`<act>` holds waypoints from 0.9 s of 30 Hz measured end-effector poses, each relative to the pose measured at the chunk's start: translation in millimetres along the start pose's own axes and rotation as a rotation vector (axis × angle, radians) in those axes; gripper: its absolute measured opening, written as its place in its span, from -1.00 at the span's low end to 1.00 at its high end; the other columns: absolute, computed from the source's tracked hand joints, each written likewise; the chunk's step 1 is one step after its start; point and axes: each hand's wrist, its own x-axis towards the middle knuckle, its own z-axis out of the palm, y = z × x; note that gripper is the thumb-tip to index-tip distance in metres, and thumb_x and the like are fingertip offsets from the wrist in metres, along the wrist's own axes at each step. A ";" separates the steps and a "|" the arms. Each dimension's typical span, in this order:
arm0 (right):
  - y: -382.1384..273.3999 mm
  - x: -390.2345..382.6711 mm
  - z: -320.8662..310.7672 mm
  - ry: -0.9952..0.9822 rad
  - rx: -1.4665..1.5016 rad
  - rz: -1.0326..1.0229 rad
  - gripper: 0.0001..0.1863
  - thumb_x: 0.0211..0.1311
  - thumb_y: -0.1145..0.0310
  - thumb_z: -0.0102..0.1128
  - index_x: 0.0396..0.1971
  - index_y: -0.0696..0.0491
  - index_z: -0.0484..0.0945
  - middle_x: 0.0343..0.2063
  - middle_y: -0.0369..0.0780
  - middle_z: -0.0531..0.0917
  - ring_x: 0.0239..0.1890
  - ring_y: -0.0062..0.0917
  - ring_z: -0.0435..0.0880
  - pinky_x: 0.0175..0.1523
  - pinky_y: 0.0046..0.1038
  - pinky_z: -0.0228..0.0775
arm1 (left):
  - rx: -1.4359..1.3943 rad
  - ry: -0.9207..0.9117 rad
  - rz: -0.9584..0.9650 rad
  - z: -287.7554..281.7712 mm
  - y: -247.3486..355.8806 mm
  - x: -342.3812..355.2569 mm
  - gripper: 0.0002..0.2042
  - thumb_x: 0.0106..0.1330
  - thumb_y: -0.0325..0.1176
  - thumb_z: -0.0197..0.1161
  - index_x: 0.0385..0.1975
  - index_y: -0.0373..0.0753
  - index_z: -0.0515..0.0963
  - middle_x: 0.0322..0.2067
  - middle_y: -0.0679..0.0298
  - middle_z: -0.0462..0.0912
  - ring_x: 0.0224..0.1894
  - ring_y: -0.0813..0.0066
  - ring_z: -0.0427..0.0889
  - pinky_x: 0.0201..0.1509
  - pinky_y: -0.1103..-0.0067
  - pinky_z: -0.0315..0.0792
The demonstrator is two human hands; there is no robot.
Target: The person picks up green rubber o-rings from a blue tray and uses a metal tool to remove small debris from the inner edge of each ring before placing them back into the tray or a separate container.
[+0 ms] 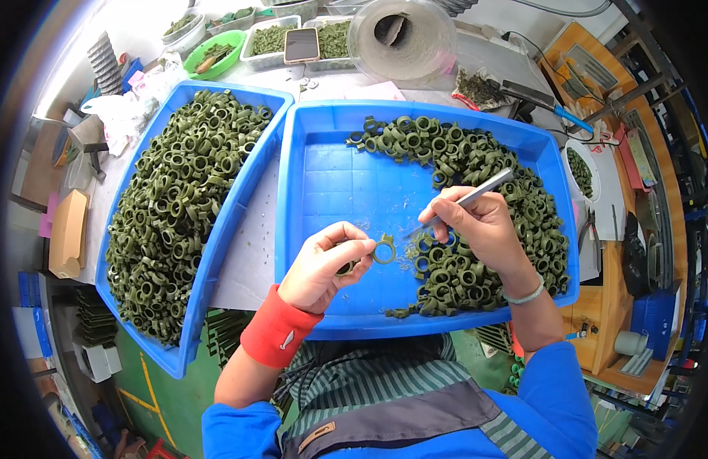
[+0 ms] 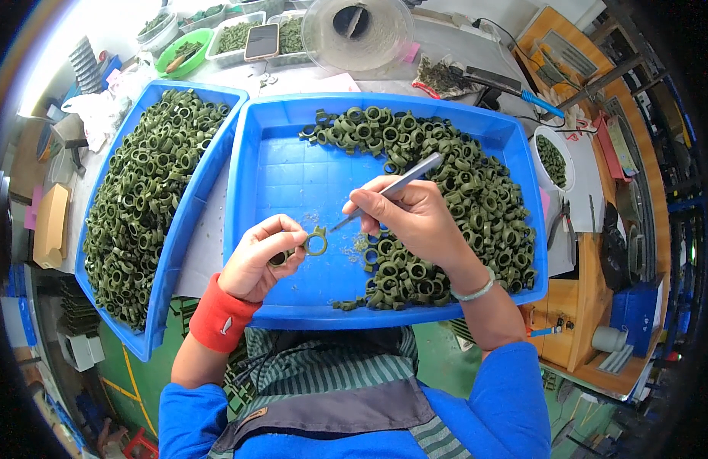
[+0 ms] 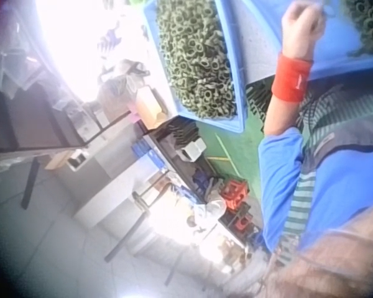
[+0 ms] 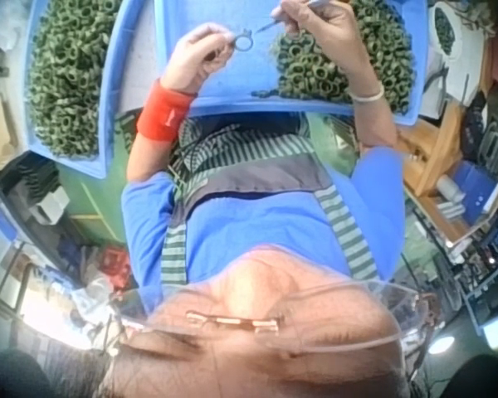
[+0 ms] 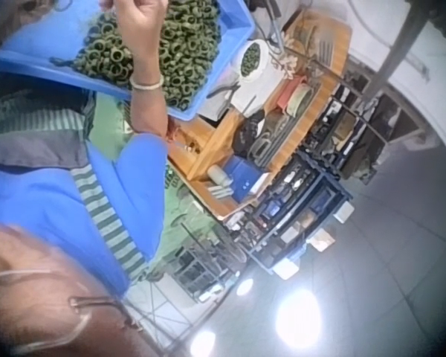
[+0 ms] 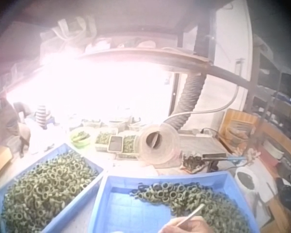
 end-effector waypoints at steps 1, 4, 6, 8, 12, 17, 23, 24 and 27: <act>-1.2 -0.3 2.2 0.004 -0.019 -0.004 -0.76 0.48 0.32 0.15 -0.22 0.20 0.66 -0.35 -0.31 0.65 -0.42 -0.72 0.53 -0.33 -0.62 0.41 | 0.000 0.000 -0.002 0.3 -0.1 0.7 -0.90 0.36 -0.40 0.30 -0.29 -0.25 0.53 -0.42 0.33 0.57 -0.44 0.70 0.48 -0.45 0.76 0.27; 2.8 -0.3 7.5 -0.023 -0.030 -0.055 -0.77 0.51 0.31 0.11 -0.22 0.18 0.62 -0.38 -0.34 0.63 -0.42 -0.74 0.52 -0.33 -0.64 0.38 | -0.006 -0.031 -0.017 1.1 -0.6 2.2 -0.90 0.35 -0.42 0.30 -0.31 -0.25 0.51 -0.44 0.33 0.55 -0.47 0.71 0.46 -0.48 0.76 0.23; 3.0 -0.2 9.1 -0.077 -0.056 -0.065 -0.78 0.53 0.33 0.07 -0.21 0.17 0.59 -0.41 -0.34 0.61 -0.41 -0.74 0.52 -0.32 -0.64 0.38 | 0.013 -0.069 -0.020 1.4 -0.5 2.6 -0.93 0.39 -0.44 0.24 -0.30 -0.26 0.50 -0.49 0.34 0.52 -0.55 0.71 0.39 -0.54 0.77 0.16; 2.9 0.1 9.3 -0.084 -0.111 -0.104 -0.79 0.52 0.35 0.08 -0.22 0.18 0.60 -0.41 -0.33 0.62 -0.40 -0.73 0.54 -0.31 -0.64 0.40 | 0.018 -0.060 -0.010 1.4 -0.1 1.8 -0.93 0.39 -0.45 0.23 -0.29 -0.26 0.50 -0.49 0.34 0.52 -0.55 0.72 0.39 -0.54 0.77 0.15; 5.2 -2.7 13.0 -0.034 -0.181 -0.208 -0.81 0.47 0.39 0.15 -0.28 0.20 0.62 -0.41 -0.28 0.66 -0.40 -0.68 0.64 -0.34 -0.61 0.46 | 0.029 0.040 0.077 8.7 -0.7 -0.6 -0.93 0.39 -0.45 0.24 -0.29 -0.27 0.50 -0.49 0.33 0.53 -0.56 0.73 0.37 -0.55 0.76 0.13; 0.0 -6.3 17.0 0.005 -0.336 -0.279 -0.88 0.30 0.41 0.34 -0.34 0.16 0.68 -0.47 -0.23 0.73 -0.47 -0.61 0.70 -0.40 -0.57 0.48 | 0.013 0.102 0.145 10.0 -3.1 -2.5 -0.93 0.40 -0.43 0.25 -0.26 -0.26 0.52 -0.44 0.33 0.57 -0.48 0.71 0.46 -0.47 0.79 0.27; 0.6 -5.7 28.5 -0.023 -0.547 -0.580 -0.85 0.21 0.47 0.40 -0.24 0.16 0.72 -0.44 -0.20 0.77 -0.42 -0.49 0.75 -0.32 -0.51 0.54 | -0.051 0.166 0.215 17.1 -4.1 -2.9 -0.94 0.40 -0.43 0.25 -0.23 -0.24 0.54 -0.37 0.35 0.60 -0.36 0.68 0.54 -0.30 0.78 0.43; 3.0 -7.6 30.3 -0.021 -0.549 -0.581 -0.85 0.21 0.47 0.40 -0.24 0.16 0.72 -0.44 -0.20 0.77 -0.42 -0.49 0.75 -0.32 -0.51 0.54 | -0.063 0.178 0.217 18.4 -4.0 -3.1 -0.94 0.40 -0.43 0.25 -0.22 -0.24 0.55 -0.36 0.36 0.60 -0.35 0.69 0.54 -0.28 0.78 0.44; 8.6 -8.8 34.6 0.128 -0.230 -0.460 -0.83 0.39 0.45 0.22 -0.13 0.19 0.68 -0.38 -0.19 0.78 -0.35 -0.52 0.76 -0.25 -0.55 0.57 | 0.009 0.139 0.320 17.8 -8.8 -0.7 -0.91 0.39 -0.45 0.27 -0.18 -0.25 0.56 -0.35 0.37 0.60 -0.36 0.71 0.53 -0.31 0.78 0.40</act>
